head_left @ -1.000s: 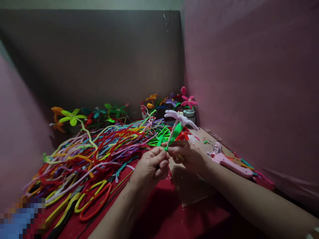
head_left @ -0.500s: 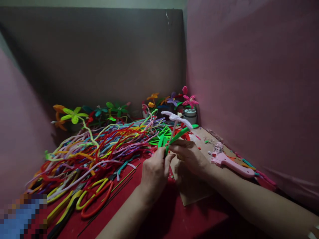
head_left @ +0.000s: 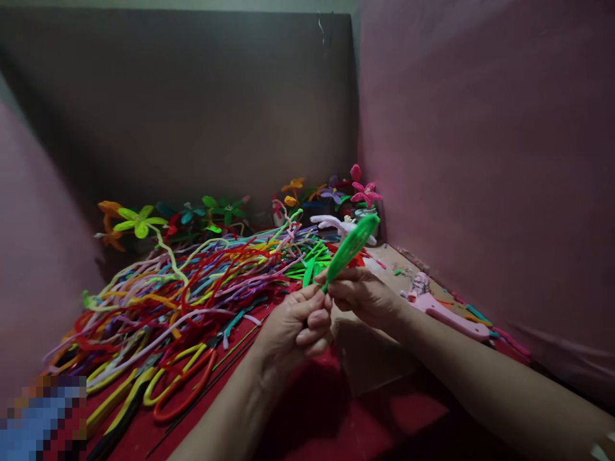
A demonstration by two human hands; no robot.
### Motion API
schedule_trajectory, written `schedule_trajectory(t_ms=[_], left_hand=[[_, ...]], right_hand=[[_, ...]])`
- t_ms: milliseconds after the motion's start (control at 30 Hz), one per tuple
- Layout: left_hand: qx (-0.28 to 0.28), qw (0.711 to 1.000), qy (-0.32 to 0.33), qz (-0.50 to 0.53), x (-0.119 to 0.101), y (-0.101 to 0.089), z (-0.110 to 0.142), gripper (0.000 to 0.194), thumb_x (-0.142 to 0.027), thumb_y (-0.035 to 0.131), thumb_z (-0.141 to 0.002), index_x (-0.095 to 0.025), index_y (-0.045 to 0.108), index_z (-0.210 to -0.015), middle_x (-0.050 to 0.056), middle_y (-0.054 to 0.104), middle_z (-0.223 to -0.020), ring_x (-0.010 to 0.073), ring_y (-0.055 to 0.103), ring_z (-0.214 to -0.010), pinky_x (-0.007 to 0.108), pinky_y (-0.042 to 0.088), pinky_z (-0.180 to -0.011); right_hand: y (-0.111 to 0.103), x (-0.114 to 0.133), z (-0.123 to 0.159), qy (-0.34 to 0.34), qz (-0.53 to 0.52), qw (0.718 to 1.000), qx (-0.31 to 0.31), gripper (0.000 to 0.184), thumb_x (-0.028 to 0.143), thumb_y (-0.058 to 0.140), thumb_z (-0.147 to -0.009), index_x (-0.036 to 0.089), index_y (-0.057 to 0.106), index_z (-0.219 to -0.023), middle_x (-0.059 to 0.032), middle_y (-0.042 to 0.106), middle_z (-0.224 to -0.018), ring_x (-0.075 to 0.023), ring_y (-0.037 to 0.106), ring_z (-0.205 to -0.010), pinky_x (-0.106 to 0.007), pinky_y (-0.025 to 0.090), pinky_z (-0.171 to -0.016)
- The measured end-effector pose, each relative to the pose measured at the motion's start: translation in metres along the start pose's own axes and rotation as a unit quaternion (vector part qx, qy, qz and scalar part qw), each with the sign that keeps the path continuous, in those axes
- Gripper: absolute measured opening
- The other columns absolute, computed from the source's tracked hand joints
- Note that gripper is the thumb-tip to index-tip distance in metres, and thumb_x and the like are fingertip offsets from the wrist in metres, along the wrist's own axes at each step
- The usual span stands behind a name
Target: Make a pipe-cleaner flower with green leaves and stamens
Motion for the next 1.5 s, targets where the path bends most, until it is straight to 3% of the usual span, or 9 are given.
schedule_trajectory(t_ms=[100, 200, 400, 633, 767, 900, 1033, 1233, 1500], left_hand=[[0.041, 0.999, -0.024, 0.007, 0.007, 0.009, 0.002, 0.010, -0.024, 0.050, -0.079, -0.016, 0.050, -0.073, -0.010, 0.028, -0.045, 0.0009, 0.006, -0.029, 0.014, 0.017, -0.027], [-0.035, 0.990, 0.019, -0.132, -0.002, -0.004, 0.000, 0.017, -0.031, 0.046, -0.081, -0.017, 0.050, -0.073, -0.008, 0.032, -0.048, 0.0024, 0.016, -0.030, 0.016, 0.019, -0.030], [-0.260, 0.780, 0.245, -0.514, -0.056, -0.015, 0.021, 0.009, -0.023, 0.053, -0.074, -0.018, 0.055, -0.067, -0.002, 0.047, -0.056, 0.0083, 0.042, -0.050, 0.020, 0.032, -0.049], [-0.154, 0.954, 0.098, -0.240, -0.026, -0.031, 0.000, 0.019, -0.029, 0.052, -0.078, -0.015, 0.050, -0.065, -0.005, 0.043, -0.048, 0.0037, 0.033, -0.033, 0.017, 0.022, -0.034], [-0.050, 0.997, 0.032, -0.058, -0.007, -0.016, -0.003, 0.008, -0.022, 0.052, -0.079, -0.014, 0.053, -0.076, -0.008, 0.037, -0.047, -0.0001, 0.021, -0.032, 0.014, 0.017, -0.035], [0.011, 1.000, 0.003, -0.009, 0.001, -0.003, -0.002, 0.007, -0.018, 0.050, -0.078, -0.014, 0.052, -0.074, -0.009, 0.032, -0.046, -0.0004, 0.014, -0.031, 0.016, 0.024, -0.037], [-0.048, 0.979, 0.046, -0.192, -0.011, -0.011, -0.002, 0.016, -0.028, 0.047, -0.081, -0.015, 0.053, -0.073, -0.007, 0.036, -0.048, 0.0026, 0.024, -0.034, 0.018, 0.024, -0.039], [-0.240, 0.739, 0.265, -0.571, -0.054, -0.015, 0.020, 0.012, -0.025, 0.051, -0.076, -0.018, 0.061, -0.072, -0.001, 0.052, -0.062, 0.0099, 0.045, -0.056, 0.022, 0.034, -0.055], [-0.202, 0.924, 0.134, -0.294, -0.035, -0.036, 0.003, 0.018, -0.031, 0.053, -0.076, -0.014, 0.055, -0.068, -0.005, 0.046, -0.047, 0.0043, 0.034, -0.032, 0.017, 0.024, -0.034]], right_hand=[[0.005, 0.000, 0.000, -0.001, -0.032, 0.999, 0.031, 0.017, 0.027, 0.067, -0.063, 0.016, 0.068, -0.076, 0.0018, 0.050, -0.055, -0.0059, 0.037, -0.049, -0.021, 0.024, -0.046], [-0.004, -0.003, -0.002, -0.018, -0.045, 0.999, -0.017, 0.012, 0.026, 0.069, -0.063, 0.016, 0.065, -0.067, 0.0026, 0.051, -0.058, -0.0045, 0.033, -0.047, -0.021, 0.023, -0.046], [-0.010, -0.008, -0.004, -0.049, -0.011, 0.995, -0.082, 0.017, 0.031, 0.069, -0.064, 0.015, 0.066, -0.071, 0.0005, 0.054, -0.063, -0.0070, 0.039, -0.054, -0.022, 0.029, -0.051], [-0.007, 0.002, 0.000, -0.037, 0.107, 0.992, -0.054, 0.013, 0.031, 0.064, -0.068, 0.018, 0.065, -0.070, 0.0032, 0.044, -0.055, -0.0066, 0.030, -0.049, -0.023, 0.022, -0.047], [-0.003, 0.003, 0.001, -0.022, 0.106, 0.994, -0.025, 0.009, 0.027, 0.061, -0.069, 0.018, 0.062, -0.067, 0.0033, 0.045, -0.056, -0.0061, 0.029, -0.048, -0.023, 0.019, -0.045], [0.012, 0.001, 0.000, -0.017, 0.039, 0.998, 0.052, 0.014, 0.027, 0.060, -0.069, 0.015, 0.060, -0.062, 0.0023, 0.050, -0.055, -0.0055, 0.035, -0.047, -0.022, 0.023, -0.046], [0.002, 0.001, 0.000, -0.027, 0.023, 0.999, -0.008, 0.013, 0.027, 0.062, -0.070, 0.015, 0.059, -0.065, 0.0038, 0.047, -0.055, -0.0044, 0.033, -0.047, -0.021, 0.021, -0.045], [-0.003, -0.002, -0.002, -0.052, 0.007, 0.997, -0.056, 0.015, 0.029, 0.062, -0.070, 0.016, 0.066, -0.076, -0.0005, 0.056, -0.068, -0.0100, 0.048, -0.064, -0.025, 0.036, -0.062], [0.000, 0.005, -0.001, -0.057, 0.137, 0.988, -0.032, 0.016, 0.033, 0.058, -0.073, 0.019, 0.066, -0.071, -0.0010, 0.058, -0.070, -0.0129, 0.051, -0.067, -0.026, 0.036, -0.063]])
Point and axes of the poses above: each hand's wrist, its own z-axis away from the middle knuckle, its own y-axis out of the palm, x = y × z, the point moved 10 cm from there along -z, towards the middle knuckle
